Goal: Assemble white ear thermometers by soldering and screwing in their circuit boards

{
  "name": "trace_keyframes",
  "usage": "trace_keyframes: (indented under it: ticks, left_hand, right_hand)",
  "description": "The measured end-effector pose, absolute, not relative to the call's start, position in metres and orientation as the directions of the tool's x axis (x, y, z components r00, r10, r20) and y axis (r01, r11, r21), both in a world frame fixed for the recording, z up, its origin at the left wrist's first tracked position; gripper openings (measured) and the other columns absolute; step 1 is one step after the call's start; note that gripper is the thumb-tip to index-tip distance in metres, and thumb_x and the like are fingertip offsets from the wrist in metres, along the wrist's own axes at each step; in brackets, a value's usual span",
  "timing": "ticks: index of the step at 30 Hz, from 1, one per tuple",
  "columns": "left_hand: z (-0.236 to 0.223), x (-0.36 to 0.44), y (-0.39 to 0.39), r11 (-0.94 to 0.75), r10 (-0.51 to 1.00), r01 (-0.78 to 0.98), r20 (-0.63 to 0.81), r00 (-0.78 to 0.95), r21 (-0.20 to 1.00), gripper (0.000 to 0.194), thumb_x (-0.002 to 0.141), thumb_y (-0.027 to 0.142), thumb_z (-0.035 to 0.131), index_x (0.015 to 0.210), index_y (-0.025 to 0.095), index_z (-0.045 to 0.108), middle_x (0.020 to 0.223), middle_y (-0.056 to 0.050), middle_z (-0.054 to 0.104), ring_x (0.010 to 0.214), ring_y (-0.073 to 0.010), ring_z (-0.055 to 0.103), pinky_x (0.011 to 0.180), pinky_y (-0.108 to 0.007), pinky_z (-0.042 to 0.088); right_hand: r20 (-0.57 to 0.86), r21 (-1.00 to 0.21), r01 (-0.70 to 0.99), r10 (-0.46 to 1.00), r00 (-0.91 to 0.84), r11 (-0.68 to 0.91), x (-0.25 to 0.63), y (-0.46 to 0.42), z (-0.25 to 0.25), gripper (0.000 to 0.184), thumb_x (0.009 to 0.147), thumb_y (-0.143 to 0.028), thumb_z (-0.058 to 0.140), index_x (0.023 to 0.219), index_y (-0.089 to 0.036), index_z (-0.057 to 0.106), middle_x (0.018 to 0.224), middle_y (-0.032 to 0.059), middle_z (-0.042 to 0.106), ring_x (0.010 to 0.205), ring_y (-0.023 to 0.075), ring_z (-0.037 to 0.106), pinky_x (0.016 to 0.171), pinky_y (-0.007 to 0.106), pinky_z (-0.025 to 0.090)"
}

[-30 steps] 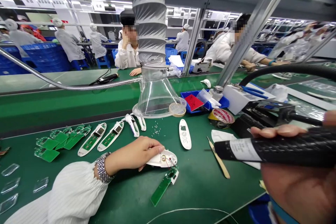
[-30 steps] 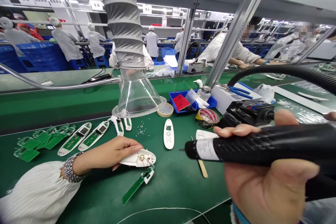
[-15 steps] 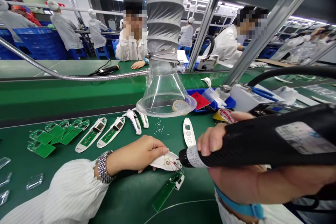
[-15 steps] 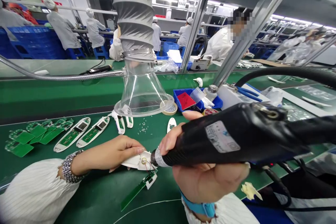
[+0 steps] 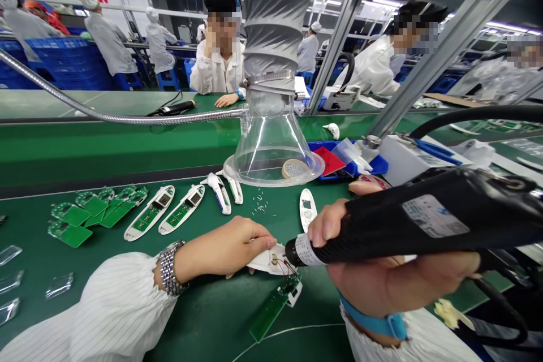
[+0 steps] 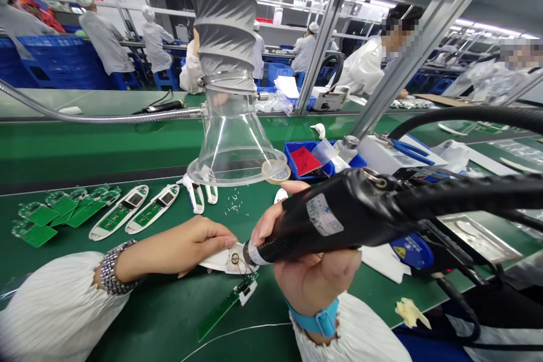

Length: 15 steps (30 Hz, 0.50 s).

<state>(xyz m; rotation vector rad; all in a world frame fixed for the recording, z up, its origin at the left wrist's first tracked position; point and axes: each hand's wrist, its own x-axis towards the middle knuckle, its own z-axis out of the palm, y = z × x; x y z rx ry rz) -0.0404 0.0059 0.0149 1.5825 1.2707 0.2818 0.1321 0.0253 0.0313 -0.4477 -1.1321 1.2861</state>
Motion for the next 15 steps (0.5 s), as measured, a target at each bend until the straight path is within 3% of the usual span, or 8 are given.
trace_keyframes:
  ticks: [6, 10, 15]
  left_hand:
    - [0.021, -0.033, 0.003, 0.051, 0.855, 0.601, -0.346, 0.386, 0.798, 0.035, 0.089, 0.037, 0.037, 0.088, 0.016, 0.065, 0.047, 0.006, 0.044, 0.034, -0.0064, 0.039, 0.042, -0.02, 0.032]
    - [0.024, -0.031, 0.002, 0.041, 0.861, 0.624, -0.344, 0.374, 0.781, 0.034, 0.089, 0.036, 0.037, 0.08, 0.016, 0.063, 0.045, 0.006, 0.042, 0.038, -0.0078, 0.038, 0.046, -0.021, 0.032]
    - [0.022, -0.034, 0.001, 0.051, 0.856, 0.622, -0.355, 0.376, 0.781, 0.036, 0.089, 0.039, 0.036, 0.084, 0.017, 0.063, 0.045, 0.006, 0.045, 0.036, -0.0085, 0.041, 0.046, -0.021, 0.034]
  right_hand:
    - [0.42, -0.804, -0.535, 0.884, -0.205, 0.258, 0.124, 0.028, 0.034, 0.045, 0.064, -0.066, 0.055, 0.081, -0.025, 0.06, 0.055, -0.0022, 0.055, 0.038, 0.0152, 0.047, 0.036, 0.027, 0.038]
    - [0.383, -0.841, -0.497, 0.885, -0.265, 0.215, 0.121, 0.027, 0.035, 0.056, 0.06, -0.074, 0.05, 0.08, -0.022, 0.056, 0.051, -0.0017, 0.053, 0.037, 0.0149, 0.044, 0.035, 0.026, 0.034]
    - [0.44, -0.801, -0.531, 0.873, -0.209, 0.276, 0.119, 0.028, 0.034, 0.052, 0.063, -0.072, 0.052, 0.08, -0.024, 0.058, 0.056, -0.0021, 0.054, 0.036, 0.014, 0.044, 0.033, 0.026, 0.035]
